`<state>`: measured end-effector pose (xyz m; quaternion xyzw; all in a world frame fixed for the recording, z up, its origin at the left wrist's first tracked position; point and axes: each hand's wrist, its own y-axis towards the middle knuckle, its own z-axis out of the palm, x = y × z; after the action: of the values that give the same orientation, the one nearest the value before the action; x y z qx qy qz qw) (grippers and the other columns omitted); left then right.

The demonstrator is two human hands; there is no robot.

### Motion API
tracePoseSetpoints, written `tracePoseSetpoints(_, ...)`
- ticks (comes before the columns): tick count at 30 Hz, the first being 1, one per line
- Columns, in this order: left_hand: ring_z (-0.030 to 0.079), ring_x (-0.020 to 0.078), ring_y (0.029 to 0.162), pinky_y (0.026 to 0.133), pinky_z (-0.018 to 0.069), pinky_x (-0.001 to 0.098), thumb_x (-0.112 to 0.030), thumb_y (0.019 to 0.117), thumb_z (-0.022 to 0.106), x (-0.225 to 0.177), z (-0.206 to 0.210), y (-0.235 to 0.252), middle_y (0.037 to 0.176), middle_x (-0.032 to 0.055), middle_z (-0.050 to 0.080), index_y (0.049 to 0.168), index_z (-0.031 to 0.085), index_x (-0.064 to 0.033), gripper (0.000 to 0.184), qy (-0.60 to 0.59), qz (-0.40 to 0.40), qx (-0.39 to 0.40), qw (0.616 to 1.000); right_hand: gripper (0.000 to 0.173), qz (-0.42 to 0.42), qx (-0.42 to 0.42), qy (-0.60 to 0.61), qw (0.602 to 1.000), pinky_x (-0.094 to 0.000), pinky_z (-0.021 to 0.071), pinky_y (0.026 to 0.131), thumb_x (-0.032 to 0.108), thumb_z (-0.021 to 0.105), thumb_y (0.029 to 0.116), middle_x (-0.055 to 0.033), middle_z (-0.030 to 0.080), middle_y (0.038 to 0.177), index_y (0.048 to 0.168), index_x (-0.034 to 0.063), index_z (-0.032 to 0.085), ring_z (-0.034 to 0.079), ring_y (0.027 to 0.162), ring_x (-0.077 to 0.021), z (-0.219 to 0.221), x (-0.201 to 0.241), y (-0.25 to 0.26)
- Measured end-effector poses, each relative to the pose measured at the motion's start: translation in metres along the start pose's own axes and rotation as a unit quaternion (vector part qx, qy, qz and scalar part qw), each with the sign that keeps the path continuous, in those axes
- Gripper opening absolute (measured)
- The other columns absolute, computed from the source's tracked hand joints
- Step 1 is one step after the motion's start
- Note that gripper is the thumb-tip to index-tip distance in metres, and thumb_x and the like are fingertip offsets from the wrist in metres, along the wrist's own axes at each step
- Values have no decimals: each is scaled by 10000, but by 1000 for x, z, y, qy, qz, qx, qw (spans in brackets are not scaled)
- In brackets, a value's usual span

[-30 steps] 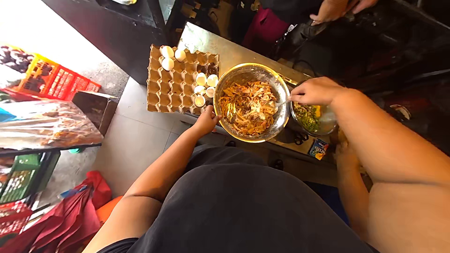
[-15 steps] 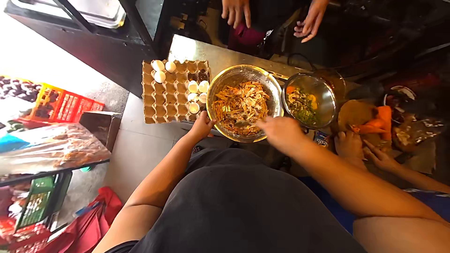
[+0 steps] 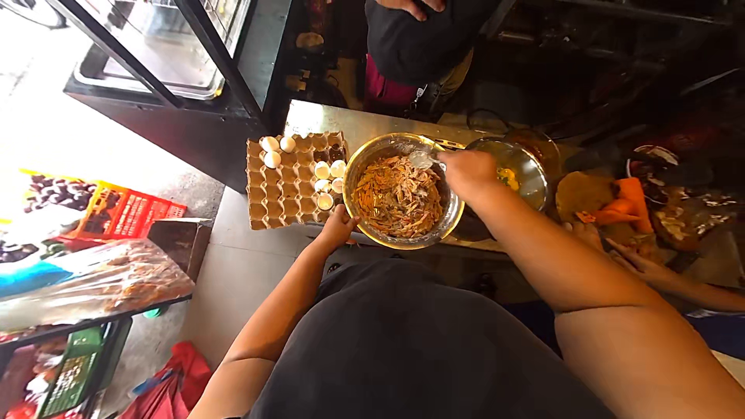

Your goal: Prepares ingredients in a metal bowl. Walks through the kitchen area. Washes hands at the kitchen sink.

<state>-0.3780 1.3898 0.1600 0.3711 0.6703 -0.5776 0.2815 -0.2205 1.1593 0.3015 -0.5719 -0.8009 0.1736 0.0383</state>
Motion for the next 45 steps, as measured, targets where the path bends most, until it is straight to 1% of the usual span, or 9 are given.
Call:
tracePoseSetpoints(7,715,259,899,749,612,437,-237,1070,559,-9,1,-8,1046,181,676,1446,341,-43,476,-6,-2,0,1000,376,20,59,3,998,-708,523,831,13,541,994,-319,673,1182,1362,17,615,660,1083,-532,44,2,23)
tracePoseSetpoints(13,726,264,896,751,622,445,-226,1068,563,-6,1,-5,1037,179,678,1417,359,-44,444,-7,-7,5,1000,437,-14,87,32,996,-697,532,856,50,599,959,-247,698,1219,1386,136,629,673,1119,-483,43,22,19)
tracePoseSetpoints(17,715,252,877,742,611,429,-229,1071,556,-11,0,-8,1036,178,674,1425,352,-31,454,6,-10,8,1000,318,-36,91,19,995,-726,507,851,151,544,1044,-258,698,1189,1334,187,667,660,1120,-501,4,-2,7)
tracePoseSetpoints(19,720,255,862,721,613,430,-239,1069,560,-5,1,-4,1013,173,680,1407,359,-30,445,-5,-5,8,1000,270,-18,69,-17,997,-724,511,808,137,553,1035,-271,703,1151,1259,143,703,669,1085,-507,-15,-13,-1)
tracePoseSetpoints(23,727,255,868,729,618,439,-240,1075,548,-5,1,-4,1016,162,689,1419,339,-44,449,-14,-13,14,1000,170,20,100,-86,991,-681,530,765,-11,574,968,-306,688,1079,1065,-83,693,678,1017,-506,-1,-10,-11)
tracePoseSetpoints(27,726,233,866,723,621,405,-234,1075,548,-10,1,-4,1018,152,689,1429,333,-37,459,-10,-16,20,1000,170,11,168,-106,980,-639,555,802,-1,560,971,-271,700,1076,994,-95,699,695,1001,-461,54,-2,-17)
tracePoseSetpoints(31,729,224,868,723,627,393,-215,1080,534,-14,0,-1,1029,161,675,1440,329,-29,453,0,-27,25,999,312,56,222,-49,972,-632,533,877,206,521,1040,-231,710,1156,1067,-33,721,682,1106,-423,56,2,-25)
tracePoseSetpoints(35,728,231,924,737,632,404,-205,1079,533,-17,-4,0,1090,168,660,1457,298,-26,479,-6,-32,44,999,514,81,278,84,954,-664,447,1040,438,414,1095,-229,646,1350,1287,45,683,597,1294,-410,64,-10,-22)
tracePoseSetpoints(45,731,217,900,710,628,403,-197,1075,540,-24,-7,-6,1036,136,673,1446,302,-29,472,-6,-31,46,998,488,77,191,114,972,-635,475,999,420,414,1112,-212,684,1264,1201,39,706,629,1235,-395,21,-29,-20)
